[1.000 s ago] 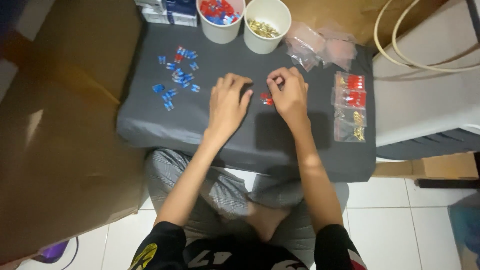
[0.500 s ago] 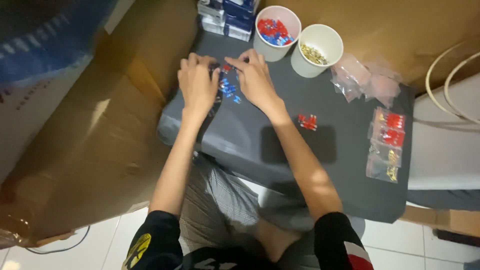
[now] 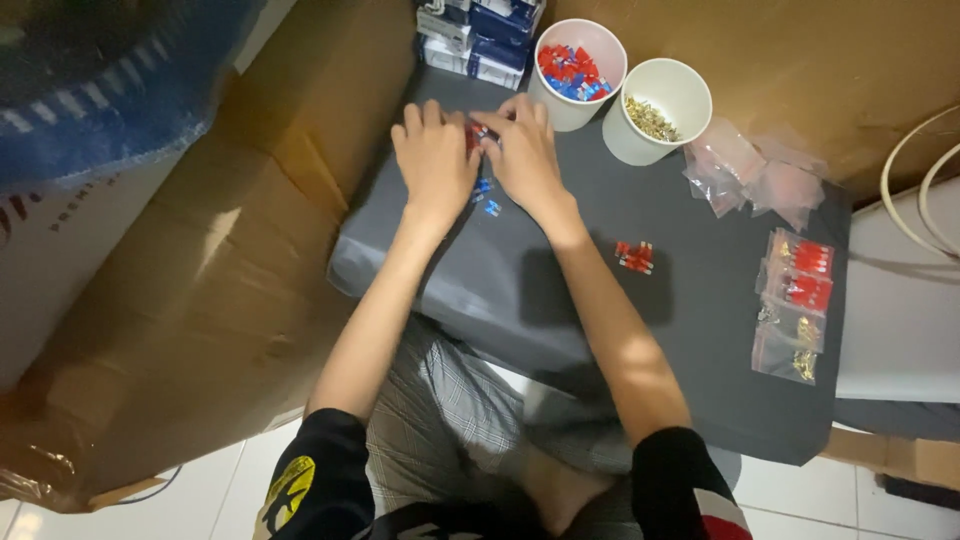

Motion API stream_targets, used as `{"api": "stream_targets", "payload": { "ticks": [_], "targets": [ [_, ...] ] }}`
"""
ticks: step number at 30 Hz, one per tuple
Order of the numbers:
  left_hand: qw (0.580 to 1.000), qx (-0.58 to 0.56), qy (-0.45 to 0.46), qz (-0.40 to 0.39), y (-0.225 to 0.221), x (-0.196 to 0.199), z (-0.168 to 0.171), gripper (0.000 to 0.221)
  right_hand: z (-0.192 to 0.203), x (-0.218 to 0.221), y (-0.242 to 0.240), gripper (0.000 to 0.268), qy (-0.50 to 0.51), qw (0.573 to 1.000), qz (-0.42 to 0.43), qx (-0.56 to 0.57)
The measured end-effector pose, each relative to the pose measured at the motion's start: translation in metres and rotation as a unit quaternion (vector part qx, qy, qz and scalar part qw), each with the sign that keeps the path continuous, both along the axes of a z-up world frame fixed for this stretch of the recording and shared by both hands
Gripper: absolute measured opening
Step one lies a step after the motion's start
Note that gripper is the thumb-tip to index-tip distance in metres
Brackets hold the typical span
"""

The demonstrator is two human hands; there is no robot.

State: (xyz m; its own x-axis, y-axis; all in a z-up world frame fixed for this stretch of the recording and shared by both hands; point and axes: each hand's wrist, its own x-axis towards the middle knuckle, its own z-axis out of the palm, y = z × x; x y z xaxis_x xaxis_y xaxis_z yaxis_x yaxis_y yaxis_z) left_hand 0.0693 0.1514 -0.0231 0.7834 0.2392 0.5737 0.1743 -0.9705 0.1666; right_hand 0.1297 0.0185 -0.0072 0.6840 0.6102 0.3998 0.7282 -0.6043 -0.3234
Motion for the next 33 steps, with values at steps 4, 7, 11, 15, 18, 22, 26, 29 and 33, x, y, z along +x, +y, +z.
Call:
{"api": "stream_targets", "payload": {
  "ticks": [4,7,11,15,18,22,26,29,33],
  "targets": [
    [1.0,-0.01,0.003,-0.002,0.003,0.001,-0.004,0.028,-0.002,0.004,0.004,0.015,0.006,0.999,-0.002,0.033],
    [0.986,-0.149,0.001,-0.071,0.003,-0.004,0.0,0.013,0.0,-0.002,0.004,0.011,0.019,0.999,-0.023,0.044],
    [0.977,-0.193,-0.007,-0.095,0.006,-0.007,0.007,0.017,0.008,-0.006,0.004,0.014,0.03,0.999,-0.039,0.022],
    [0.96,-0.252,-0.049,-0.113,0.007,-0.019,0.028,0.017,0.016,-0.015,0.002,0.024,0.021,0.996,-0.016,0.088],
    [0.956,-0.256,-0.07,-0.121,0.004,-0.022,0.03,0.012,0.023,-0.022,-0.007,0.02,0.019,0.993,-0.028,0.109],
    [0.963,-0.22,-0.067,-0.138,-0.012,-0.026,0.036,0.007,0.035,-0.04,-0.036,0.013,0.023,0.993,-0.034,0.109],
    [0.963,-0.21,-0.025,-0.165,-0.044,-0.031,0.038,0.003,0.043,-0.057,-0.076,0.01,0.038,0.993,-0.044,0.099],
    [0.958,-0.209,-0.001,-0.195,-0.073,-0.034,0.036,0.003,0.032,-0.06,-0.114,0.014,0.039,0.994,-0.067,0.078],
    [0.943,-0.229,0.041,-0.239,-0.11,-0.034,0.034,0.005,0.015,-0.064,-0.163,0.015,0.076,0.982,-0.143,0.096]
  ]
}}
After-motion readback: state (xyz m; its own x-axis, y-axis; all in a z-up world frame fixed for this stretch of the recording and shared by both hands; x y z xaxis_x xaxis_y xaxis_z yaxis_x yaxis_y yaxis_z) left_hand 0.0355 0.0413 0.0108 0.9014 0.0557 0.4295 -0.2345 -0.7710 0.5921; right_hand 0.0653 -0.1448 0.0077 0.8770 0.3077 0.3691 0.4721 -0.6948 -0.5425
